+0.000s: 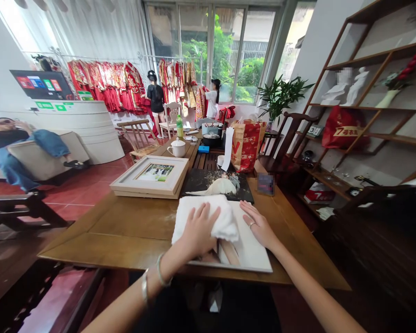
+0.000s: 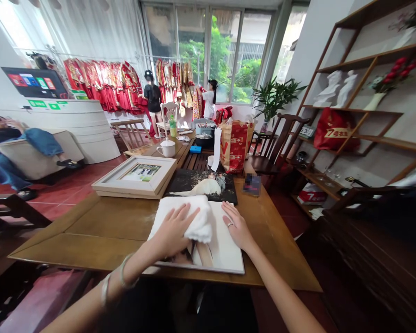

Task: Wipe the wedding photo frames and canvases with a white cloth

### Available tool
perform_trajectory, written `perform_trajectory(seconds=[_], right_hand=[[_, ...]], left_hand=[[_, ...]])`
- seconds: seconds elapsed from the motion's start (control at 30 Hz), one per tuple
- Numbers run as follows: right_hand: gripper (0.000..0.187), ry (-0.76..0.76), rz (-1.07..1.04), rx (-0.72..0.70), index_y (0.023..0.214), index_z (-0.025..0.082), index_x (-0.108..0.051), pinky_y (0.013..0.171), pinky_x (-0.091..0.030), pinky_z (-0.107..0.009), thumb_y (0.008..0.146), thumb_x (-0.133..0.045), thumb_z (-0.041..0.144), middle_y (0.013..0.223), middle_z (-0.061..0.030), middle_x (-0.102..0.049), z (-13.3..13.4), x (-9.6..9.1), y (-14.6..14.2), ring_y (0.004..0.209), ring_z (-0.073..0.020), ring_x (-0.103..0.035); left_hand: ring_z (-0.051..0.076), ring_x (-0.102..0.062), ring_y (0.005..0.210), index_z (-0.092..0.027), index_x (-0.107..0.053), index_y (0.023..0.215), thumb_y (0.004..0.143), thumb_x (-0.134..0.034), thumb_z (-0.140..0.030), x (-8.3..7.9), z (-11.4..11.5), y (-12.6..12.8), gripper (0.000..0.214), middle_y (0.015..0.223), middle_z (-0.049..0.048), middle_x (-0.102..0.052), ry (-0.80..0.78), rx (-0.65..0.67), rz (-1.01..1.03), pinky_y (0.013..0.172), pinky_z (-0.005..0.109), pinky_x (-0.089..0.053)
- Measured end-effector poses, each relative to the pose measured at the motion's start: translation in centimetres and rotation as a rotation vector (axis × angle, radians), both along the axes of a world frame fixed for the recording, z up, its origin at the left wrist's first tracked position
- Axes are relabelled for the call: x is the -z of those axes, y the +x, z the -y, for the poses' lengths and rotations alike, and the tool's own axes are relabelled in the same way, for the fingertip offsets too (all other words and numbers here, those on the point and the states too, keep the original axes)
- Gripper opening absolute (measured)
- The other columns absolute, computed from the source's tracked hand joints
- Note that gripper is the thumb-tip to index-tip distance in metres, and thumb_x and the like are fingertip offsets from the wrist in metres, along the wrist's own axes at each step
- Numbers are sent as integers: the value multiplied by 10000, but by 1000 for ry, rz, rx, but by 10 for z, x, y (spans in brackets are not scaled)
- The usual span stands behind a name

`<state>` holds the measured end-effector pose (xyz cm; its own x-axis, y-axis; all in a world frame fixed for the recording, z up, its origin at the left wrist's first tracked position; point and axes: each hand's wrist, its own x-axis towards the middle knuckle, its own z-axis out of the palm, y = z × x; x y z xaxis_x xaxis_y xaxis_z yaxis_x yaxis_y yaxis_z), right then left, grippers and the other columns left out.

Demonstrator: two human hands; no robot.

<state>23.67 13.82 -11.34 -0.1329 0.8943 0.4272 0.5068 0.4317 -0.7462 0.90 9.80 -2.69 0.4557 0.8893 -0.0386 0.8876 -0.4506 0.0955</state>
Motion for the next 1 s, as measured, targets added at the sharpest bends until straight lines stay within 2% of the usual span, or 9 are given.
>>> perform_trajectory(seconds=[0.07, 0.13, 0.37, 0.47, 0.57, 0.67, 0.83, 0.9, 1.0], right_hand=[[412, 2, -22, 1, 1212, 231, -575, 1101, -231, -507, 868, -448, 419, 1355, -86, -491, -1, 1, 1, 1297, -247, -386], [413, 0, -43, 10, 1207, 231, -580, 1104, -230, -501, 872, -437, 425, 1351, -85, -495, -1, 2, 1, 1294, -244, -392], [387, -33, -141, 35, 1165, 251, -613, 1108, -223, -490, 856, -452, 419, 1339, -60, -511, -2, 1, 0, 1294, -245, -392], [393, -73, -218, 26, 1149, 252, -624, 1114, -211, -476, 839, -474, 442, 1332, -57, -519, -3, 1, 0, 1306, -241, -373], [410, -113, -306, 9, 1152, 260, -621, 1115, -203, -473, 807, -521, 459, 1342, -47, -508, -4, 2, 2, 1310, -242, -365], [432, -137, -370, -22, 1156, 266, -617, 1114, -207, -461, 773, -558, 458, 1343, -37, -506, -5, 3, 4, 1309, -244, -367], [510, -176, -467, -19, 1211, 247, -576, 1069, -286, -479, 759, -535, 482, 1312, -38, -540, -4, 1, 4, 1285, -278, -399], [519, -188, -473, 3, 1226, 243, -562, 1061, -297, -482, 769, -514, 485, 1320, -39, -532, -3, -1, 4, 1277, -279, -410], [497, -193, -428, 39, 1210, 244, -578, 1080, -273, -462, 774, -518, 476, 1347, -45, -502, -2, -4, 3, 1293, -266, -389]], left_hand=[[318, -129, 1357, -156, -225, 1421, 710, -519, -177, 0, -21, 6, 770, 1468, 201, -197, 28, -24, -10, 1064, 513, -136], [332, -115, 1357, -154, -220, 1421, 720, -526, -188, 3, -23, 12, 765, 1467, 211, -189, 36, -8, -10, 1059, 534, -120], [367, 73, 1349, -199, -144, 1434, 660, -623, -406, 40, 73, 31, 933, 1489, 216, -64, 57, 231, 85, 1041, 608, 0], [392, 82, 1340, -173, -145, 1434, 655, -620, -477, 40, 93, 37, 962, 1482, 239, -56, 16, 266, 91, 1024, 641, -2], [366, -21, 1354, -176, -182, 1431, 722, -592, -392, 20, 80, 45, 847, 1478, 229, -116, -29, 226, 53, 1047, 598, -89], [367, -101, 1349, -138, -215, 1424, 759, -588, -344, 0, 44, 57, 790, 1462, 246, -165, -24, 103, -42, 1044, 573, -155], [383, -154, 1338, -99, -217, 1420, 794, -583, -355, -7, -17, 80, 769, 1441, 272, -205, 36, -16, -127, 1010, 600, -193], [383, -153, 1338, -98, -222, 1420, 820, -548, -331, -4, -21, 82, 721, 1441, 274, -203, 50, -6, -120, 1008, 607, -186], [409, -151, 1330, -103, -244, 1416, 816, -540, -317, 7, 6, 79, 703, 1438, 274, -209, 75, 41, -126, 996, 634, -183]])
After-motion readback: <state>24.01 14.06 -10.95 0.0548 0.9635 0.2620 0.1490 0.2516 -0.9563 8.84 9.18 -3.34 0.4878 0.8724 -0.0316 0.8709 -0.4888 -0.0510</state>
